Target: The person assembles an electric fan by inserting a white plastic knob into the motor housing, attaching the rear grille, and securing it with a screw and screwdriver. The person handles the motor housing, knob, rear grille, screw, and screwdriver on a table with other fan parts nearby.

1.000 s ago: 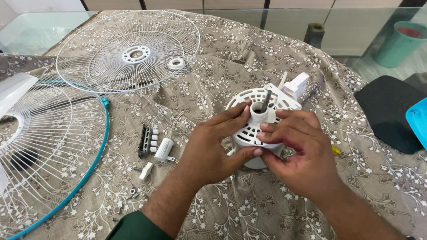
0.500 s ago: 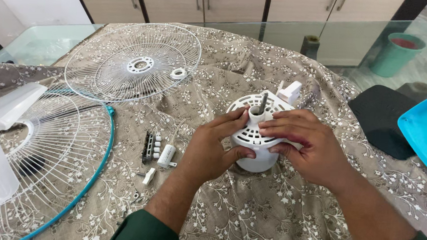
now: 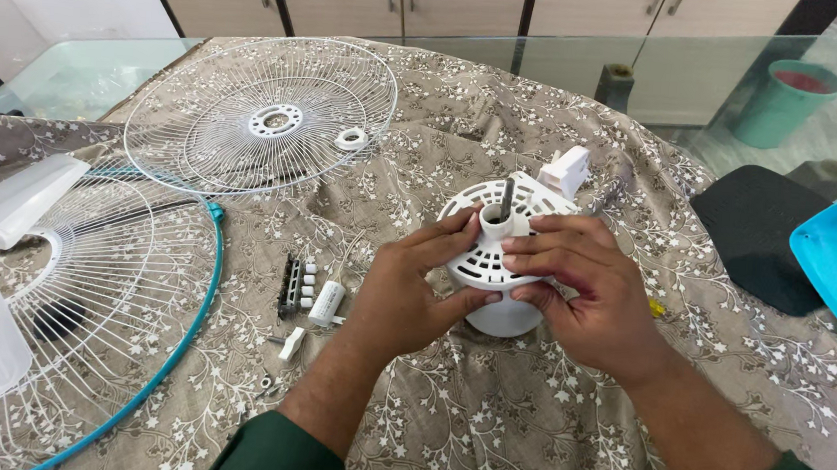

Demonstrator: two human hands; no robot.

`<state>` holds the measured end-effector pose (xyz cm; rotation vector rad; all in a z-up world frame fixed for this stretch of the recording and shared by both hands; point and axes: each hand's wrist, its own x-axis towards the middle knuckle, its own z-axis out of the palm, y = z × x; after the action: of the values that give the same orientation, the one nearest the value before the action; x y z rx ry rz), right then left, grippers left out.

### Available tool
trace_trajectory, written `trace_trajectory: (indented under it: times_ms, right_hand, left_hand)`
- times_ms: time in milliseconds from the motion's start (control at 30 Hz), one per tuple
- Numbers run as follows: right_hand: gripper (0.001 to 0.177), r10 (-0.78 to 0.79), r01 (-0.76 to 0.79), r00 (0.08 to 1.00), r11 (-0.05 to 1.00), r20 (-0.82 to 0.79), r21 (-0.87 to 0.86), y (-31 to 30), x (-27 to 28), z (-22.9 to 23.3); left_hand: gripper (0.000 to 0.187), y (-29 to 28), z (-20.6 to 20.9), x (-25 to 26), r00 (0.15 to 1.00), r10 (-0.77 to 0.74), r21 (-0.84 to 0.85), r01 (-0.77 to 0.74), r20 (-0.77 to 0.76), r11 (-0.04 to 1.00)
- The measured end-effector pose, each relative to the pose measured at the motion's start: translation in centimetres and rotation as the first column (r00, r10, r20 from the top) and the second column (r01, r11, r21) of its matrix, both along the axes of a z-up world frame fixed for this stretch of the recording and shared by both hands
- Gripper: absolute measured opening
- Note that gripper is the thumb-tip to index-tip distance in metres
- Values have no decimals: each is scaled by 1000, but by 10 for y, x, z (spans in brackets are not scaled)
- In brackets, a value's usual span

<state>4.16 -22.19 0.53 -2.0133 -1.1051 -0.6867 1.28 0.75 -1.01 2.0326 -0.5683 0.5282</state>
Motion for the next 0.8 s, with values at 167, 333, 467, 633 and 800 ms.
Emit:
trace_trajectory:
  times_ms: [167, 333, 467, 633, 800]
  right_hand:
    - [25, -43, 43, 998, 999, 39, 1, 0, -2, -10]
    - [23, 105, -82, 984, 985, -147, 152, -5, 7, -19]
    - [6, 84, -28, 981, 953, -177, 302, 7, 1, -32]
    - [57, 312, 215, 836, 571, -452, 792, 34, -3, -51]
    - [85, 576, 420, 464, 525, -673, 740, 26, -4, -45]
  left_hand:
    - [81, 2, -3, 0, 999, 26, 51, -24, -48, 998]
    - [92, -6, -8, -4, 998, 61, 22, -61, 0, 998]
    - [80, -15, -15, -5, 986, 84, -47, -78, 147, 996]
    - [40, -30, -17, -12, 960, 238, -97, -225, 148, 969]
    - [63, -39, -7, -28, 934, 324, -154, -302, 150, 941]
